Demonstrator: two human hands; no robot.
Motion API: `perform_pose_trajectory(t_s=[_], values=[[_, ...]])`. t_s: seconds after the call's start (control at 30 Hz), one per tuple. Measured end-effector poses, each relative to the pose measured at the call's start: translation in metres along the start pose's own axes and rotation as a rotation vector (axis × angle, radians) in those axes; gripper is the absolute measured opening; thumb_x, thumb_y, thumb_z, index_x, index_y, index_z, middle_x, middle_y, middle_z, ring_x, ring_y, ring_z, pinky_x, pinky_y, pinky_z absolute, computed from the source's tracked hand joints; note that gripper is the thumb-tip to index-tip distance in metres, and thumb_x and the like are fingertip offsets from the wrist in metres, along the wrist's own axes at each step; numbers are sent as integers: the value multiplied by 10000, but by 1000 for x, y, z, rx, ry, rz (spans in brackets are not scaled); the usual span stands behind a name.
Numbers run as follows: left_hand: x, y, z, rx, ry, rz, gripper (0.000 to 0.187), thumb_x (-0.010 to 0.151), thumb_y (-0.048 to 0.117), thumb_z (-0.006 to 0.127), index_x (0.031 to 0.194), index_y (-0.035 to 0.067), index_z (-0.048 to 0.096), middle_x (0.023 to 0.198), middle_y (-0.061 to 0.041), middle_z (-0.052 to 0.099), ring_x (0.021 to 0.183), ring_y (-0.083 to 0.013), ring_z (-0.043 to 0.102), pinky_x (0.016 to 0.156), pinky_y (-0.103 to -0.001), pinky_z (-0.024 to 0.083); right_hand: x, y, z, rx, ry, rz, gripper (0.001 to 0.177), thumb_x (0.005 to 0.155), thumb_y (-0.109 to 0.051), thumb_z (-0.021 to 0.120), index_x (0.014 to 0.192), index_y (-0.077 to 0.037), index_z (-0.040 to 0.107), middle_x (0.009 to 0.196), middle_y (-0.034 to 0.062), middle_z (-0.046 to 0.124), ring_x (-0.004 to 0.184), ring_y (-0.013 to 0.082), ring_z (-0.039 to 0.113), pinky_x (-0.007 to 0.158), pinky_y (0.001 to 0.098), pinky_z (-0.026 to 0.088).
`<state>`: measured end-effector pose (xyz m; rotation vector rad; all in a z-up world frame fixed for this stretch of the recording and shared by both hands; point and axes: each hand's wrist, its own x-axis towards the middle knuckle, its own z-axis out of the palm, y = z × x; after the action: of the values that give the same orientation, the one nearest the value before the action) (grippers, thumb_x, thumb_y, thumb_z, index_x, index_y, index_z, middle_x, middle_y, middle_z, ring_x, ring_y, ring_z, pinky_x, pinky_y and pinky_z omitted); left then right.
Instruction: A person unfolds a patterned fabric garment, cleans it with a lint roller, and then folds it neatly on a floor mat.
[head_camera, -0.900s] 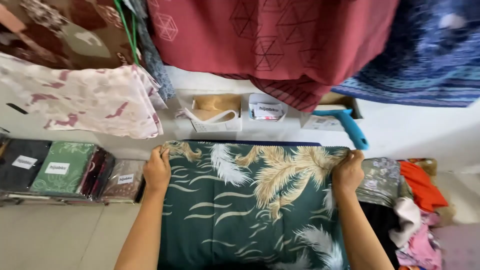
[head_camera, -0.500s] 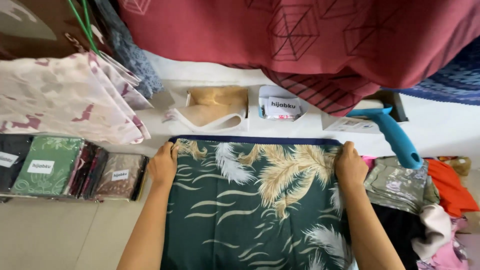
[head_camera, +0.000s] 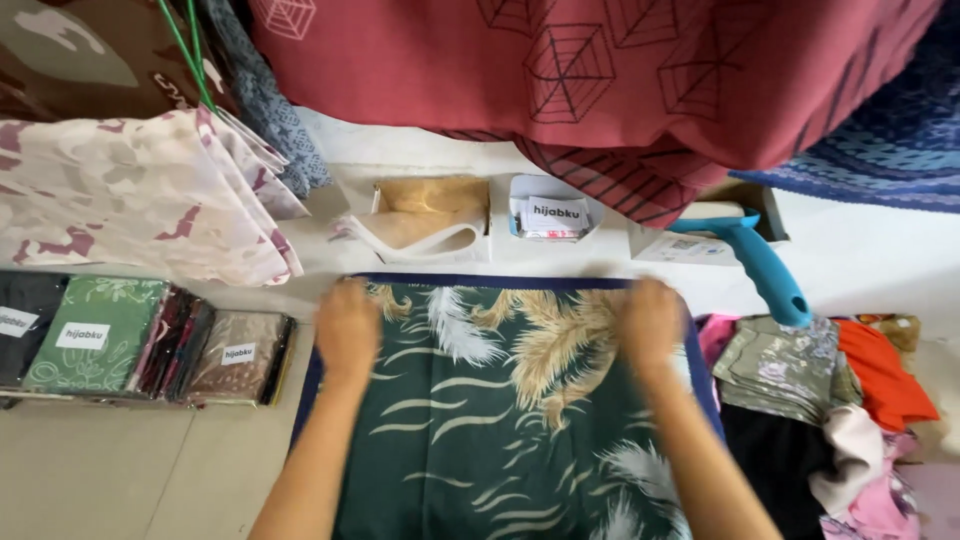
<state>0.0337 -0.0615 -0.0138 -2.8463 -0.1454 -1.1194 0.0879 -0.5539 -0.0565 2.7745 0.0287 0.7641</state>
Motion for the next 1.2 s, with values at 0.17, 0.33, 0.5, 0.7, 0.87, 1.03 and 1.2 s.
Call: perform_pose_trajectory(t_s=[0.17, 0.33, 0.5, 0.7, 0.87, 1.03, 1.2], values=[[-43, 92, -39, -414, -305, 127, 509, 947, 403, 641, 1408, 188, 614, 1411, -151, 598, 1336, -413, 532, 1096, -602, 399, -40, -132, -127, 524, -135, -338, 560, 968, -469, 525, 1456, -194, 515, 1378, 116, 573, 1249, 343, 542, 1031, 557, 422], [-34, 26, -58, -332, -334, 100, 543, 960, 455, 631, 1442, 206, 602, 1473, -131, 592, 1391, -380, 517, 1152, -612, 349, -49, -45, -57, 290, 69, -469, 456, 1023, -436, 484, 1429, -245, 566, 1530, 136, 518, 1421, 381, 444, 1080, 626, 383], [-76, -79, 1, 98, -495, -198, 688, 1075, 678, 300, 1506, 214, 568, 1672, -21, 433, 1526, -446, 318, 1236, -667, 181, -75, 65, -10, 226, -479, 265, 794, 997, -816, 188, 1655, -372, 192, 1705, 147, 231, 1585, 431, 82, 1180, 773, 48], [-94, 50, -111, -164, -111, 297, 495, 1005, 434, 527, 1374, 122, 636, 1447, -182, 595, 1370, -513, 495, 1080, -686, 398, -96, -58, -149, 676, 227, -507, 448, 981, -449, 593, 1200, -77, 712, 1328, 162, 636, 1313, 422, 513, 1185, 616, 317], [-145, 26, -132, -320, -330, 415, 572, 989, 544, 508, 1482, 256, 542, 1541, -89, 517, 1421, -456, 447, 1097, -673, 375, -158, -34, -167, 474, -174, -529, 583, 1045, -610, 345, 1558, -343, 417, 1654, 50, 334, 1508, 336, 315, 1154, 675, 229], [-165, -100, -114, -18, -160, 468, 579, 933, 598, 527, 1471, 387, 548, 1533, 15, 568, 1433, -383, 513, 1107, -625, 418, -198, 98, -105, 133, 225, -537, 314, 982, -505, 556, 1190, -285, 642, 1456, 119, 584, 1333, 527, 510, 898, 871, 371], [-127, -114, -238, -265, -1029, -346, 593, 1018, 542, 369, 1482, 231, 571, 1468, -103, 614, 1297, -352, 599, 1024, -495, 500, -204, 143, -185, 690, -530, 362, 301, 947, -364, 613, 1094, -132, 734, 1079, 130, 774, 1068, 377, 700, 913, 447, 494]])
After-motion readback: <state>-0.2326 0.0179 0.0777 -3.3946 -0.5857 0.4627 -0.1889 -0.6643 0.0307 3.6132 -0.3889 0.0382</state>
